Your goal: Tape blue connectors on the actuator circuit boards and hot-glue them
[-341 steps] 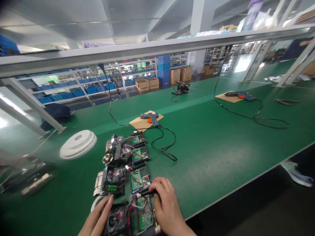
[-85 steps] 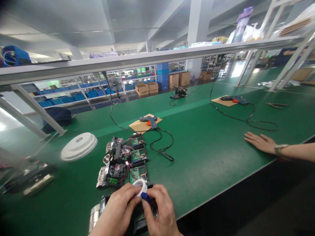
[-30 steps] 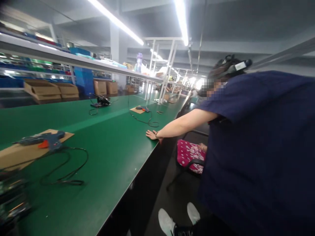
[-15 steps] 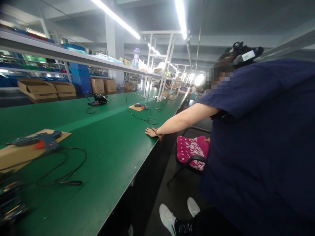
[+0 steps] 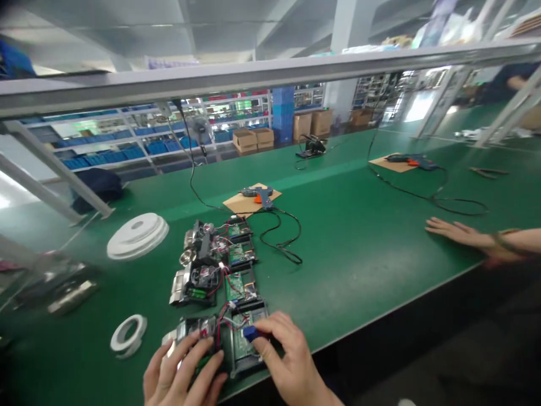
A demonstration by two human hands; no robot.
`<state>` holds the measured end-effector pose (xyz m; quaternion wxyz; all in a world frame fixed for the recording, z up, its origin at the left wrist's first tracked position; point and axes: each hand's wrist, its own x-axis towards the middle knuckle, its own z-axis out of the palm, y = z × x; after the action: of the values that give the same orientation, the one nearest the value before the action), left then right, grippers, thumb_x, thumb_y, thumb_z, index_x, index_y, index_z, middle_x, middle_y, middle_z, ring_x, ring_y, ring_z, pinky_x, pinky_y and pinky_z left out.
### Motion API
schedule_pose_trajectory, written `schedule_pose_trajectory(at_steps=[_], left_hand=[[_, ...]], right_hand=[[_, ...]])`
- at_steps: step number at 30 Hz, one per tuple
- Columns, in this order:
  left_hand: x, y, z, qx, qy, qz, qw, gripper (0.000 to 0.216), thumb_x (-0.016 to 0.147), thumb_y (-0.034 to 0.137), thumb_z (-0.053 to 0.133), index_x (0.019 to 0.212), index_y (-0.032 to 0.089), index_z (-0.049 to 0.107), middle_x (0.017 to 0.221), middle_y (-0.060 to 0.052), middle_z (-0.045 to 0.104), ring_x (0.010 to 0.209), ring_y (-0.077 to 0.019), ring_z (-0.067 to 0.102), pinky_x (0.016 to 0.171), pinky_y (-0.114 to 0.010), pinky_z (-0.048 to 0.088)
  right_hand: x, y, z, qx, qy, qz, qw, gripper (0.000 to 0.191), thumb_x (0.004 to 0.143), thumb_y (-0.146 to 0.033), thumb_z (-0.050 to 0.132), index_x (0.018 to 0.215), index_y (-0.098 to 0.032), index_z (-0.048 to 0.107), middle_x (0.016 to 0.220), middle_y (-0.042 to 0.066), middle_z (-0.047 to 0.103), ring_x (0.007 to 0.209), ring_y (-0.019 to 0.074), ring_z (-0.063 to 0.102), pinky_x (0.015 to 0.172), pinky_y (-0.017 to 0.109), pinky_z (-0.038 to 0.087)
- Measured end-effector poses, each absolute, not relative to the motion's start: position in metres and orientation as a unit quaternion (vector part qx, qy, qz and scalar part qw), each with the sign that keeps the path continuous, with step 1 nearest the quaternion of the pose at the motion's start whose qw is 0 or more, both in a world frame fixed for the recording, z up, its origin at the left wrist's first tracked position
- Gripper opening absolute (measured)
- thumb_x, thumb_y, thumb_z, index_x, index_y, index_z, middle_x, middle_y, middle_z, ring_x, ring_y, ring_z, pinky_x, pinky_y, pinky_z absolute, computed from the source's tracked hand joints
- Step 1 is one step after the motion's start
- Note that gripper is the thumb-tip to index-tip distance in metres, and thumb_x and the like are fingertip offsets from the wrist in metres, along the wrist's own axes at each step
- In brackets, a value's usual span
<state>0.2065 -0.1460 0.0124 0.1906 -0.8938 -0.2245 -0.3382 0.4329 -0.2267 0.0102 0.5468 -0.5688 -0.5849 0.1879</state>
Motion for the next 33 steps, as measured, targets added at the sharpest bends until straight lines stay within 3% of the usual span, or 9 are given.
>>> schedule_pose_trajectory(at_steps=[6, 11, 13, 18, 22, 29, 33], left_hand=[[0.213, -0.148, 0.014, -0.901, -0.223, -0.337, 0.157, 0.017, 0.085, 0.022, 0.069, 0.101, 0.028, 0.072, 0.107, 0.002, 0.074, 0.11, -0.02, 0.06, 0.124, -0.042, 0.016], [0.222, -0.156, 0.012, -0.853, -0.294, -0.426, 0.064, 0.014, 0.092, 0.023, 0.06, 0.089, 0.026, 0.073, 0.1, 0.001, 0.075, 0.107, -0.0189, 0.062, 0.121, -0.04, 0.024], [0.224, -0.157, 0.014, -0.84, -0.309, -0.442, 0.054, 0.016, 0.093, 0.023, 0.058, 0.087, 0.026, 0.073, 0.099, 0.001, 0.075, 0.106, -0.019, 0.063, 0.12, -0.04, 0.026], [0.228, -0.159, 0.015, -0.882, -0.244, -0.377, 0.143, 0.018, 0.089, 0.024, 0.063, 0.104, 0.031, 0.071, 0.102, 0.003, 0.074, 0.105, -0.0178, 0.065, 0.124, -0.044, 0.019], [0.247, -0.167, 0.009, -0.836, -0.265, -0.468, 0.112, 0.02, 0.095, 0.024, 0.054, 0.094, 0.03, 0.073, 0.09, 0.002, 0.075, 0.1, -0.0167, 0.067, 0.123, -0.049, 0.022], [0.255, -0.167, 0.005, -0.842, -0.239, -0.478, 0.078, 0.019, 0.094, 0.021, 0.059, 0.086, 0.028, 0.074, 0.089, 0.007, 0.077, 0.094, -0.016, 0.07, 0.124, -0.051, 0.018], [0.254, -0.165, 0.007, -0.843, -0.229, -0.48, 0.077, 0.024, 0.096, 0.021, 0.056, 0.08, 0.027, 0.073, 0.088, 0.008, 0.076, 0.095, -0.0155, 0.07, 0.124, -0.051, 0.018]], right_hand=[[0.44, -0.224, 0.025, -0.543, -0.726, 0.124, 0.403, 0.011, 0.099, -0.024, 0.054, 0.101, -0.021, 0.065, 0.088, 0.003, 0.065, 0.085, 0.0193, 0.058, 0.078, 0.036, 0.048], [0.443, -0.222, 0.023, -0.534, -0.766, 0.106, 0.341, 0.009, 0.096, -0.019, 0.056, 0.101, -0.022, 0.063, 0.088, 0.003, 0.065, 0.087, 0.0198, 0.057, 0.081, 0.038, 0.046], [0.443, -0.222, 0.023, -0.531, -0.772, 0.107, 0.331, 0.01, 0.096, -0.018, 0.056, 0.102, -0.022, 0.063, 0.088, 0.003, 0.065, 0.087, 0.0197, 0.057, 0.081, 0.038, 0.046], [0.442, -0.221, 0.026, -0.534, -0.779, 0.101, 0.312, 0.01, 0.096, -0.019, 0.056, 0.101, -0.023, 0.064, 0.088, 0.003, 0.065, 0.086, 0.0196, 0.057, 0.08, 0.038, 0.046], [0.441, -0.221, 0.028, -0.539, -0.788, 0.099, 0.281, 0.011, 0.096, -0.018, 0.056, 0.102, -0.023, 0.064, 0.089, 0.003, 0.064, 0.087, 0.0205, 0.056, 0.083, 0.04, 0.046], [0.443, -0.221, 0.026, -0.525, -0.801, 0.11, 0.266, 0.013, 0.096, -0.021, 0.057, 0.103, -0.023, 0.067, 0.087, 0.003, 0.062, 0.086, 0.0196, 0.056, 0.087, 0.042, 0.047], [0.451, -0.218, 0.026, -0.504, -0.805, 0.142, 0.279, 0.014, 0.096, -0.024, 0.058, 0.103, -0.023, 0.069, 0.089, 0.003, 0.061, 0.087, 0.0189, 0.057, 0.083, 0.038, 0.048]])
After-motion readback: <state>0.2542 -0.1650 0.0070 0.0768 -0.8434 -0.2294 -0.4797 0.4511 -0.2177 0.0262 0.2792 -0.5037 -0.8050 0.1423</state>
